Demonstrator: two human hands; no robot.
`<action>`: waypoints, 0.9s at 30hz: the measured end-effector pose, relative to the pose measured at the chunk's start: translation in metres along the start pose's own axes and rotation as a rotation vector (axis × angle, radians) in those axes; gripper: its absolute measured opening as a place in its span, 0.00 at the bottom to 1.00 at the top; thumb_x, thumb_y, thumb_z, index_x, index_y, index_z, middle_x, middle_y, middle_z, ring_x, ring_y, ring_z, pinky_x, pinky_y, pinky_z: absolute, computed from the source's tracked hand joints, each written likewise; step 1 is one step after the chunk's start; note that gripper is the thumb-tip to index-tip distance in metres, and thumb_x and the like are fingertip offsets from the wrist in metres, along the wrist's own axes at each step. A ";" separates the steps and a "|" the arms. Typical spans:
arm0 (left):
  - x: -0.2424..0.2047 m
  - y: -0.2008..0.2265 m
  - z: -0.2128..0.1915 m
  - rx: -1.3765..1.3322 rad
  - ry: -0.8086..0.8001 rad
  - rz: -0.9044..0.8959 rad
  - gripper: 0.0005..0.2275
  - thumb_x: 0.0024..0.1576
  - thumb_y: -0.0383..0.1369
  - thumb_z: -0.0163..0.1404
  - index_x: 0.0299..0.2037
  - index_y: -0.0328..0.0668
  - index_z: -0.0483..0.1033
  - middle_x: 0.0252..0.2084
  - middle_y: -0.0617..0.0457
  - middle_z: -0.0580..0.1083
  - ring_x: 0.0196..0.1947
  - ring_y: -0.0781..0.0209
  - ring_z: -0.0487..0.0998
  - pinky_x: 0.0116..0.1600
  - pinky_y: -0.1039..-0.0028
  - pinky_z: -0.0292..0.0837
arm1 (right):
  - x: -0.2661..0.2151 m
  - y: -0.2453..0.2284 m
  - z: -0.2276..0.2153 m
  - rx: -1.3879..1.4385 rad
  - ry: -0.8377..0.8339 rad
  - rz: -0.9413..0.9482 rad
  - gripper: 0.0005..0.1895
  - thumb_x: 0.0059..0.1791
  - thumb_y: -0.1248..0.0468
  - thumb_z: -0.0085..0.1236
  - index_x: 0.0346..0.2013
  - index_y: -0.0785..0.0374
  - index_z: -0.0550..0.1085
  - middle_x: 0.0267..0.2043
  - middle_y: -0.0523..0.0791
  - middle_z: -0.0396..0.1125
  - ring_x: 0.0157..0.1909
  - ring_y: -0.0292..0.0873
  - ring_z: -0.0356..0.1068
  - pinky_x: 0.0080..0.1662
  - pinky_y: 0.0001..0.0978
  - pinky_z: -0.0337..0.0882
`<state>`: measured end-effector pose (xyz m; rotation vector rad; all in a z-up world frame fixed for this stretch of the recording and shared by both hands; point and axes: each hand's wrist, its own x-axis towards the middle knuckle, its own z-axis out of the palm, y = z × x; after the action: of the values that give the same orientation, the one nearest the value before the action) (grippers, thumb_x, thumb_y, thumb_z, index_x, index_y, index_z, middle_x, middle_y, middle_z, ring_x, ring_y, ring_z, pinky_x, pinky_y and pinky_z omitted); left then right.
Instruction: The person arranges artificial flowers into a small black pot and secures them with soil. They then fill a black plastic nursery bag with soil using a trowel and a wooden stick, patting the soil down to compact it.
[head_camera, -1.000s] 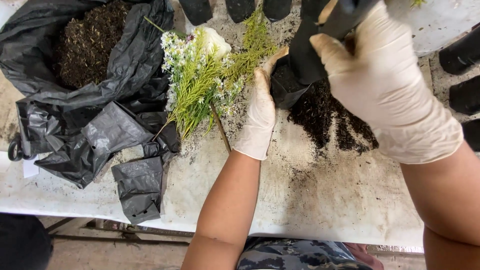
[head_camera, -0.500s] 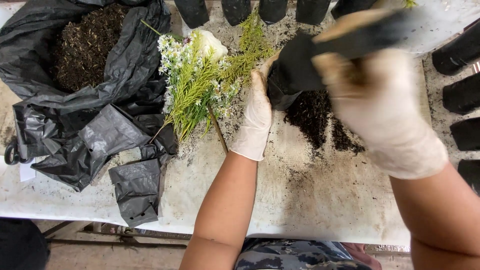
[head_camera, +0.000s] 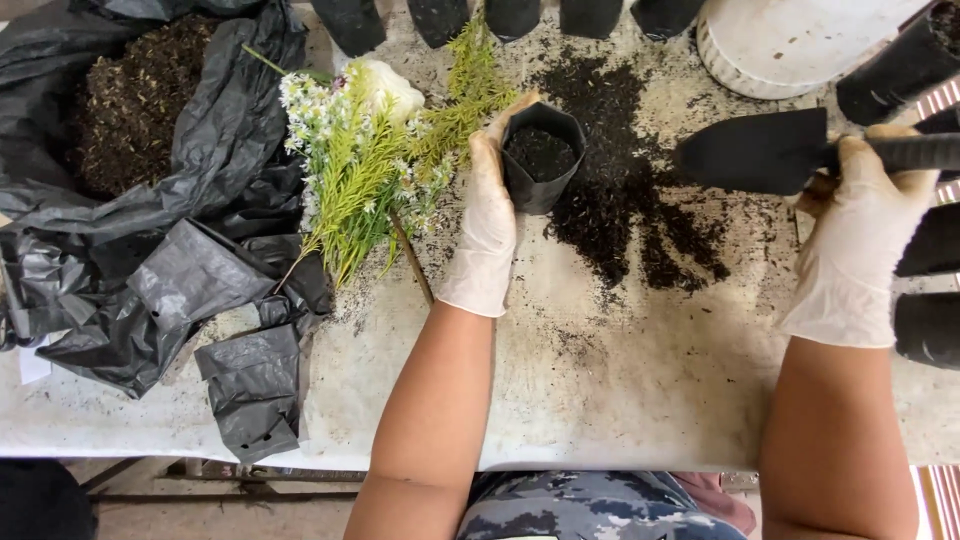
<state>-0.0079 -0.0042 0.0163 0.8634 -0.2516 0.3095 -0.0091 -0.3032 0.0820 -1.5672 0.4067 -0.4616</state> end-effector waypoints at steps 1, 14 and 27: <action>0.000 -0.003 -0.001 -0.002 -0.004 -0.004 0.34 0.64 0.62 0.38 0.65 0.38 0.70 0.61 0.41 0.73 0.61 0.49 0.75 0.65 0.60 0.76 | -0.002 -0.003 0.002 -0.001 0.006 0.000 0.08 0.60 0.65 0.54 0.44 0.45 0.67 0.46 0.37 0.70 0.34 0.30 0.72 0.33 0.17 0.76; 0.000 -0.006 -0.006 0.018 -0.048 0.027 0.34 0.65 0.62 0.38 0.66 0.38 0.69 0.64 0.42 0.71 0.64 0.50 0.73 0.67 0.60 0.73 | -0.008 0.021 0.038 0.309 0.057 0.571 0.06 0.48 0.60 0.54 0.40 0.50 0.74 0.39 0.41 0.75 0.37 0.39 0.74 0.33 0.31 0.79; 0.000 0.004 0.003 0.054 -0.006 0.044 0.35 0.64 0.63 0.38 0.62 0.37 0.72 0.58 0.42 0.74 0.59 0.51 0.76 0.64 0.62 0.75 | -0.053 -0.083 0.058 0.282 0.061 0.492 0.11 0.46 0.62 0.53 0.43 0.50 0.70 0.35 0.34 0.63 0.37 0.28 0.65 0.38 0.22 0.73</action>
<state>-0.0094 -0.0039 0.0208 0.9133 -0.2689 0.3564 -0.0256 -0.2223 0.1609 -1.1321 0.7197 -0.1738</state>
